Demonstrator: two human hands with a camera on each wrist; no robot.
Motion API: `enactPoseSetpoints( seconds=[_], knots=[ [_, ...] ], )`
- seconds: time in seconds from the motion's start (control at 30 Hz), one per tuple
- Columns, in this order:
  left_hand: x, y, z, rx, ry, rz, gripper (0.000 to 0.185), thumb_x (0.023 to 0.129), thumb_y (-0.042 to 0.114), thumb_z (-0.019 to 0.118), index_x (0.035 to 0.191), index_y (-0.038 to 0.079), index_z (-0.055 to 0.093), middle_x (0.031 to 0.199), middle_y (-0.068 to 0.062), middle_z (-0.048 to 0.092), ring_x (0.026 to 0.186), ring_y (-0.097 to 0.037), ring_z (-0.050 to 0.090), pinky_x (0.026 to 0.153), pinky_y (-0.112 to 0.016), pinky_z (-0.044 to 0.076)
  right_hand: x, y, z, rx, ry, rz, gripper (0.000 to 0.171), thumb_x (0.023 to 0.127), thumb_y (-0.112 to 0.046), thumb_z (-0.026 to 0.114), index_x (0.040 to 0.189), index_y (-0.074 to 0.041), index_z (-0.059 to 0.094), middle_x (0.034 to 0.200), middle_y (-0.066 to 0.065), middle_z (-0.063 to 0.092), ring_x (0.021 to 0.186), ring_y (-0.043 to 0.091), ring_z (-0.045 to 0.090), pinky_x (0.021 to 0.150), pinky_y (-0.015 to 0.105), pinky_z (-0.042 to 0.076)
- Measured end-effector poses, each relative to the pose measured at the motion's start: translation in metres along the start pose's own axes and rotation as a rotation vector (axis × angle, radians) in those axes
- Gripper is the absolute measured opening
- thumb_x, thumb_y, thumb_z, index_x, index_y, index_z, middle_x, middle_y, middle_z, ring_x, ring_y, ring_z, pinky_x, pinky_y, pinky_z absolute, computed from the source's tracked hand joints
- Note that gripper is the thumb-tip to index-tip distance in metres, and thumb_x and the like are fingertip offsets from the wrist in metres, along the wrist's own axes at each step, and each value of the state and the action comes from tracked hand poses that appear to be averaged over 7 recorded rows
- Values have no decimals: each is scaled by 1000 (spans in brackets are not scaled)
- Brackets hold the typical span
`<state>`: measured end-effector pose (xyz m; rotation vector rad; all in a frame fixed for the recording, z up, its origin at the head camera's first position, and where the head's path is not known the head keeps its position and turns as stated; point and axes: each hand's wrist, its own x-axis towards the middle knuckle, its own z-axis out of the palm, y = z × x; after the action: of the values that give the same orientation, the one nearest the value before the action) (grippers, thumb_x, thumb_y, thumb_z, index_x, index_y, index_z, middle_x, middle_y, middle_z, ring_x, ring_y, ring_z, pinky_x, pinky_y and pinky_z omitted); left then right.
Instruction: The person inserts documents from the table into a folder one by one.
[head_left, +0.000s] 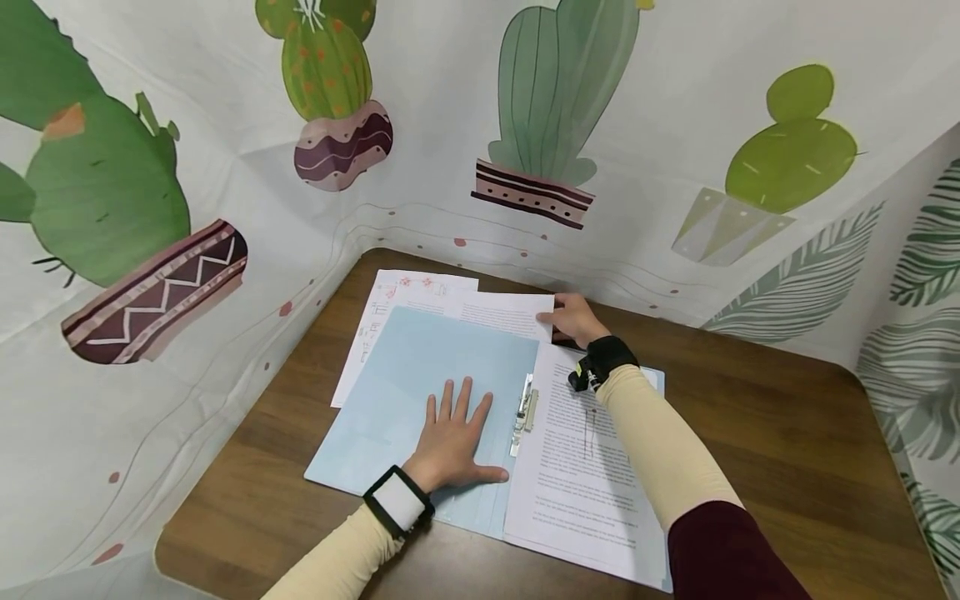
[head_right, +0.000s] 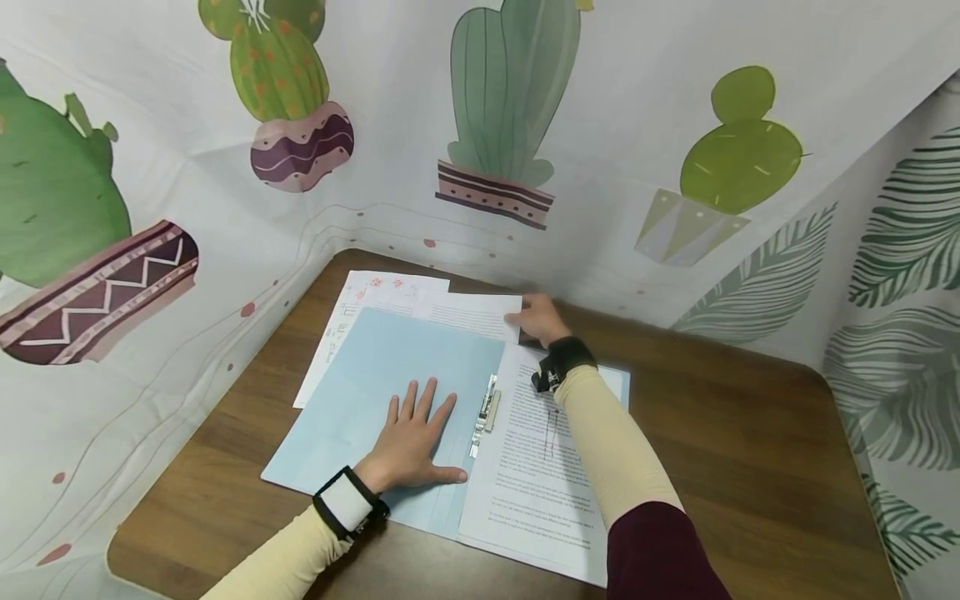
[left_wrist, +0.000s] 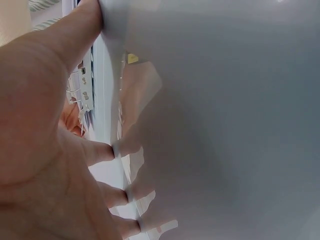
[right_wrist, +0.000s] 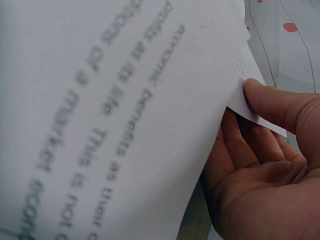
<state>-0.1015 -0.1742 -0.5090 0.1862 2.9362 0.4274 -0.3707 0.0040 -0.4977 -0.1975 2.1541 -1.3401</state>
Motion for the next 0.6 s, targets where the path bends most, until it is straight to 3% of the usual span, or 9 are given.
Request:
enactPoseSetpoints(
  seconds=[0.13,0.27,0.6],
  knots=[
    [-1,1,0,-7,-12,-1,120,70,76,78,160,8,37,167,-28,15,152,-54,8,116,-72,15,0,5,3,-27,27,-21,37,101,-12,66,136,-1,61,117,15,67,92,22,69,73,32,58],
    [-1,1,0,-16,-14,3,119,71,75,79,160,8,36,167,-28,14,152,-54,7,116,-72,14,0,7,3,-45,50,-50,34,100,-12,67,133,-2,64,112,14,68,86,21,69,68,31,57],
    [1,-1,4,-20,-13,0,120,71,75,79,160,9,35,168,-28,12,153,-54,5,116,-73,12,-4,0,-1,-72,77,-224,26,103,-9,63,127,0,65,108,18,71,89,28,69,73,40,59]
  ],
)
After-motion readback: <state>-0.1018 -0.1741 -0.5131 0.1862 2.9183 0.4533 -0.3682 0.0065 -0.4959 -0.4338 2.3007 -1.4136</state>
